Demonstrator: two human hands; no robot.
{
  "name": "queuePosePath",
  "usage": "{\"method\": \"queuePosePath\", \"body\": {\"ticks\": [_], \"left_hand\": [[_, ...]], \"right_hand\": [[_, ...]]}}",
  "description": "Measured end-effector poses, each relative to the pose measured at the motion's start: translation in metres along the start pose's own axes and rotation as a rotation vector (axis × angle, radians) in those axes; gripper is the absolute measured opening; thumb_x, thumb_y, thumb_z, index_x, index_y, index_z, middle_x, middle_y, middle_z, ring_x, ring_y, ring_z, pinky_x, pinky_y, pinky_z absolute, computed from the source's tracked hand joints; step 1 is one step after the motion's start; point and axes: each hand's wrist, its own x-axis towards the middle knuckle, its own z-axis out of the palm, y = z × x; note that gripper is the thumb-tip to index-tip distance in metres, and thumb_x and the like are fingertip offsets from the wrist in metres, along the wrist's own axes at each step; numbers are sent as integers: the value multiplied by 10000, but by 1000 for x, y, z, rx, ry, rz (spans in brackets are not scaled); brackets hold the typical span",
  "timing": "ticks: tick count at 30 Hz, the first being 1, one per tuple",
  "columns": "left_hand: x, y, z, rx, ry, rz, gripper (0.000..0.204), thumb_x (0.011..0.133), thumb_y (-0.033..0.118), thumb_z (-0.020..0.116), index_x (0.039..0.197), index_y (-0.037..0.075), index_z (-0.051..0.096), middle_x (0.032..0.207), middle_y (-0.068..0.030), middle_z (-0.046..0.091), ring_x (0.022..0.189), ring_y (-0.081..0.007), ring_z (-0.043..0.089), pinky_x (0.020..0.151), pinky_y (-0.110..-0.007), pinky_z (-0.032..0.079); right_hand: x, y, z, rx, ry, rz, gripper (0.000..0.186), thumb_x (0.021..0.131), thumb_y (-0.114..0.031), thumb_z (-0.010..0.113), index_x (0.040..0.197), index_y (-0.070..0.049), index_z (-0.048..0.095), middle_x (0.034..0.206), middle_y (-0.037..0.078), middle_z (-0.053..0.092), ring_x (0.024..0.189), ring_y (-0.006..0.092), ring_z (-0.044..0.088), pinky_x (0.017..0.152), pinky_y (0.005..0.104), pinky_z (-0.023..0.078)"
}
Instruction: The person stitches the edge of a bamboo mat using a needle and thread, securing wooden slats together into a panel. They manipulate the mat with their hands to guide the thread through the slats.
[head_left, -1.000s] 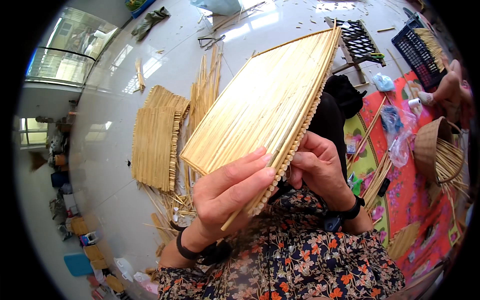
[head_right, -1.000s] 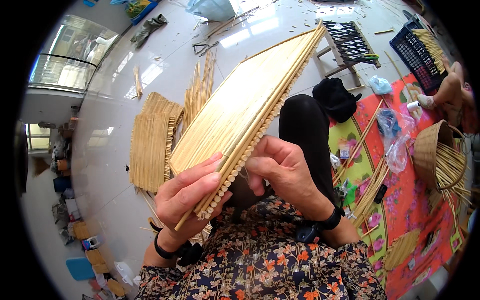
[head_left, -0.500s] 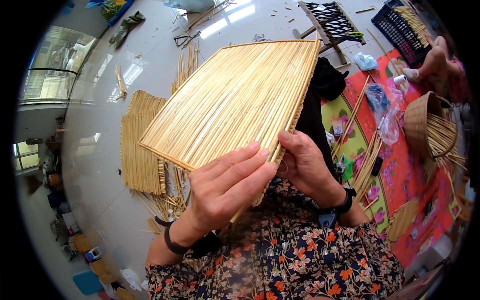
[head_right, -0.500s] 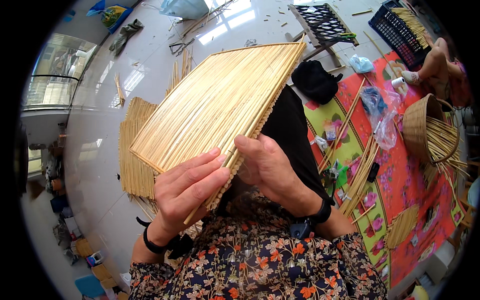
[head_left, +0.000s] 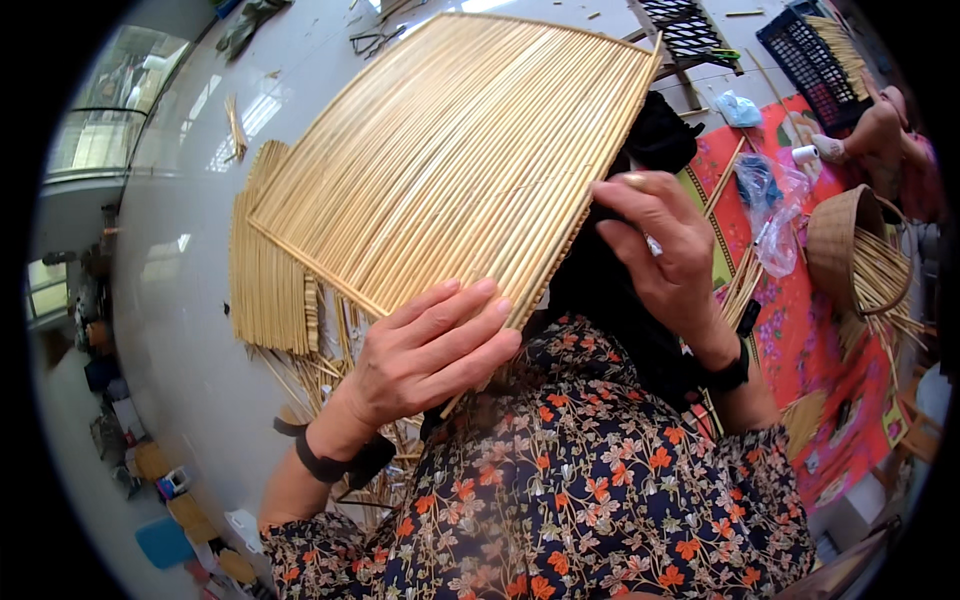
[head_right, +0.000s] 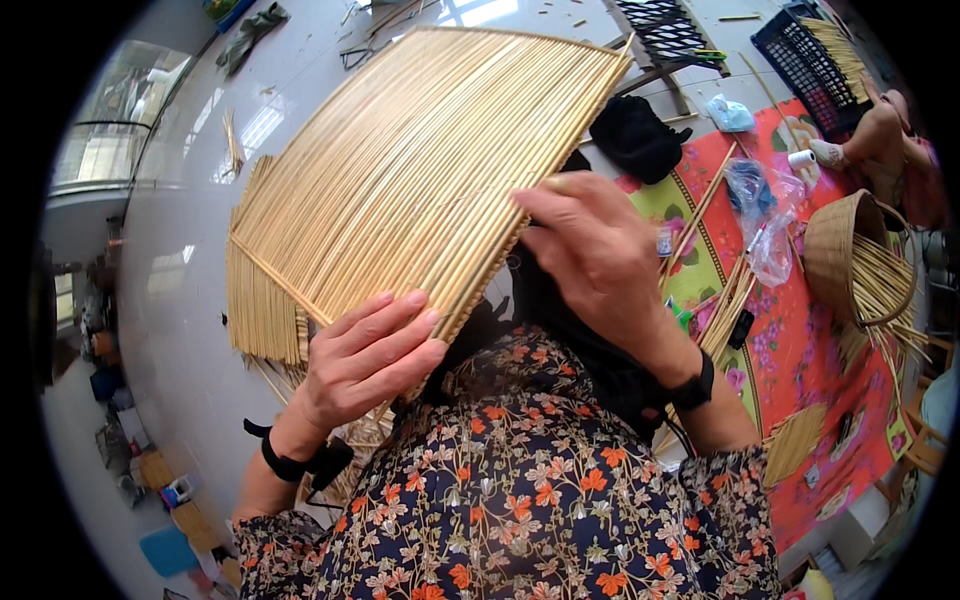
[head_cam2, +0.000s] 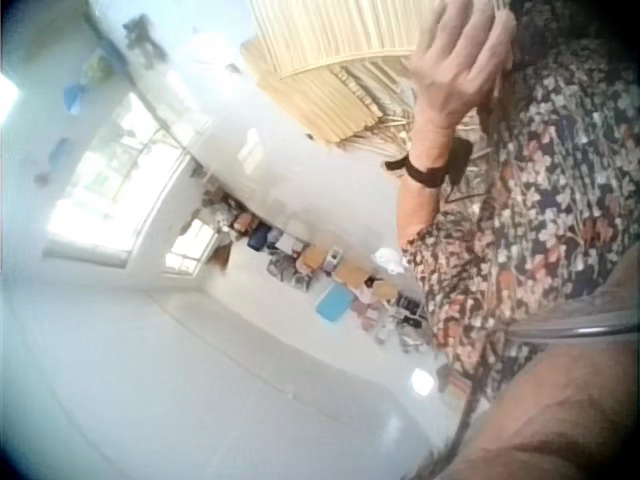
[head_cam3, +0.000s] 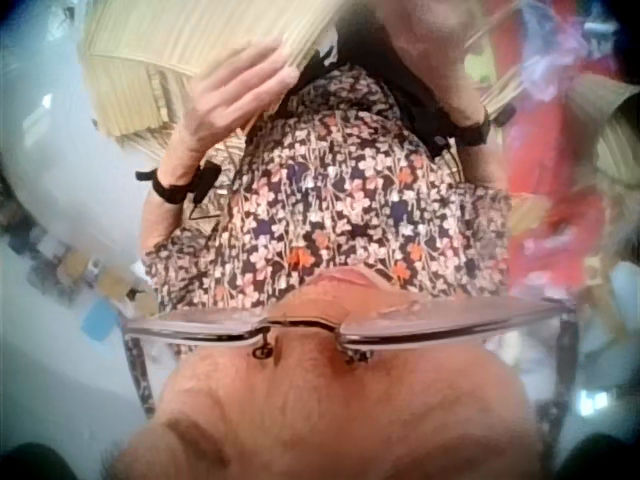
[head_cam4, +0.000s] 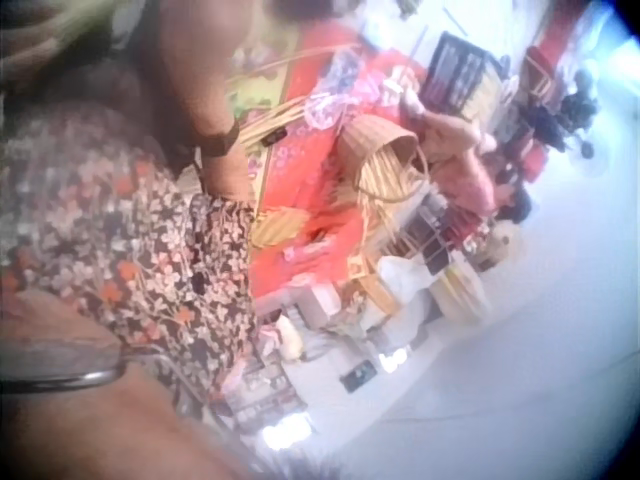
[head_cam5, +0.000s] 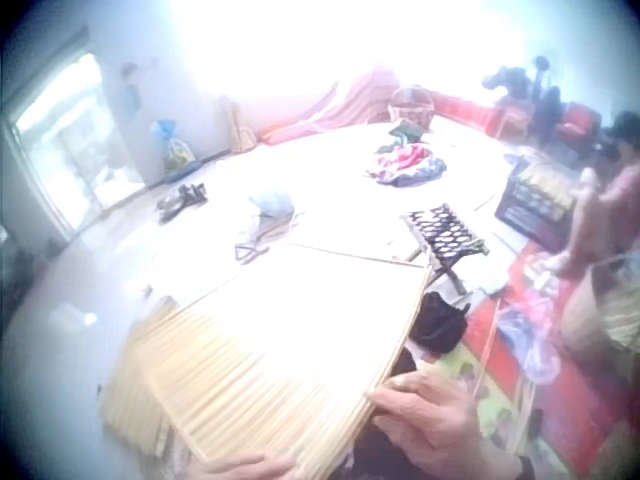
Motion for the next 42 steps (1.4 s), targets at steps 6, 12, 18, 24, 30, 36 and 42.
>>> {"method": "queuePosePath", "body": {"ticks": [6, 12, 18, 24, 30, 36, 42], "left_hand": [[-49, -16, -14, 88, -337, 10, 420, 959, 182, 613, 1373, 245, 589, 1482, 0, 557, 1398, -264, 502, 1227, -494, 342], [-80, -6, -42, -29, -115, -503, 351, 837, 7, 741, 1180, 66, 698, 1231, -138, 685, 1192, -303, 637, 1072, -444, 468], [-69, 25, 23, 49, 277, -757, 386, 724, 66, 866, 1082, 52, 723, 1055, -101, 708, 988, -287, 656, 888, -399, 491], [-73, 5, 41, 110, 451, -844, 342, 738, 83, 863, 1037, 53, 701, 1076, -96, 693, 1004, -281, 648, 887, -377, 486], [-84, -14, 47, -14, 459, -867, 249, 744, 45, 850, 951, 49, 711, 1075, -93, 683, 1017, -268, 653, 880, -366, 512], [-87, -19, 49, 17, 494, -859, 233, 739, 36, 849, 935, 63, 727, 1046, -83, 696, 992, -256, 656, 862, -360, 518], [-99, -30, 50, 32, 486, -714, 187, 749, 21, 832, 907, 51, 736, 996, -76, 708, 940, -249, 660, 803, -350, 521]], "right_hand": [[23, 10, 59, 77, -392, -289, 135, 863, -105, 709, 994, -76, 696, 863, 55, 618, 821, 251, 647, 661, 369, 541], [8, -5, 86, -8, -431, -108, 200, 887, -93, 669, 1087, -82, 682, 931, 68, 607, 868, 268, 636, 721, 380, 547], [9, -18, 105, 184, -592, -79, 296, 917, -58, 654, 1213, -51, 654, 996, 107, 609, 895, 303, 634, 786, 389, 533], [18, -27, 117, 283, -622, -47, 297, 932, -85, 661, 1225, -40, 643, 1012, 109, 614, 885, 281, 651, 776, 385, 534], [12, -24, 120, 373, -598, 32, 276, 922, -90, 664, 1194, -43, 658, 967, 103, 610, 825, 283, 643, 733, 384, 524], [12, -23, 119, 388, -600, 56, 266, 916, -89, 680, 1177, -38, 667, 958, 102, 616, 836, 274, 649, 742, 368, 531], [13, -23, 120, 339, -607, 28, 266, 905, -88, 691, 1165, -41, 671, 970, 106, 625, 843, 283, 656, 740, 375, 539]]}}
